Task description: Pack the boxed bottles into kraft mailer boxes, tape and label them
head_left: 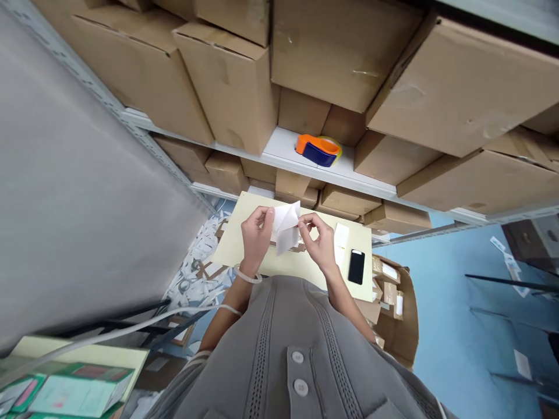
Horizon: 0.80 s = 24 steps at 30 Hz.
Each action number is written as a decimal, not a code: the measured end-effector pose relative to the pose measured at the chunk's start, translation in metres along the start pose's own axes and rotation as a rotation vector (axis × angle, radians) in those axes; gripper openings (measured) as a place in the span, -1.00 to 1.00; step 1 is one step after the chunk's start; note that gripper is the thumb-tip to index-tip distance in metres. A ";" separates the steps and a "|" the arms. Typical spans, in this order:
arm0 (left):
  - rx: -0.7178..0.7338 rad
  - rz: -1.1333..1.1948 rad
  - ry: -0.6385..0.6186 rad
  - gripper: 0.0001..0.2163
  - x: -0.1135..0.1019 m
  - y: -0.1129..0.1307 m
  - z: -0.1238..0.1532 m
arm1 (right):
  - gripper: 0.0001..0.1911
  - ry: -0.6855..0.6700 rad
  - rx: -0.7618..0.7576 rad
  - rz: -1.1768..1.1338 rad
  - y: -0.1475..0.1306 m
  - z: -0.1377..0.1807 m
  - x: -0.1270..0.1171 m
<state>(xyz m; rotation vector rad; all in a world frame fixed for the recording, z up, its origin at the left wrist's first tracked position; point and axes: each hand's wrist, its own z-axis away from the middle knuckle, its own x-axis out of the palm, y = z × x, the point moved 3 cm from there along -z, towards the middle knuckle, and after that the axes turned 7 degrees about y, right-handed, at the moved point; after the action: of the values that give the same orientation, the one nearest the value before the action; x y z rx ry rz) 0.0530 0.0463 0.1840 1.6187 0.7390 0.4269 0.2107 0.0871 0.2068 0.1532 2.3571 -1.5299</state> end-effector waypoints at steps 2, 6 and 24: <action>-0.055 0.009 0.109 -0.74 -0.017 -0.007 -0.006 | -0.87 -0.041 -0.016 -0.003 -0.002 -0.007 0.008; -0.123 0.102 0.347 -0.73 -0.056 -0.021 -0.014 | -0.86 -0.123 -0.065 -0.028 -0.009 -0.021 0.031; -0.095 0.571 1.360 -0.84 -0.260 -0.088 0.019 | -0.78 -0.272 0.017 -0.340 -0.026 -0.071 0.195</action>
<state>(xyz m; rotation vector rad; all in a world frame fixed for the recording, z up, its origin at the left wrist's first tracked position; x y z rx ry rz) -0.1432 -0.1384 0.1288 1.2640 1.1633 2.0411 0.0054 0.1237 0.1922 -0.4466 2.2310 -1.5984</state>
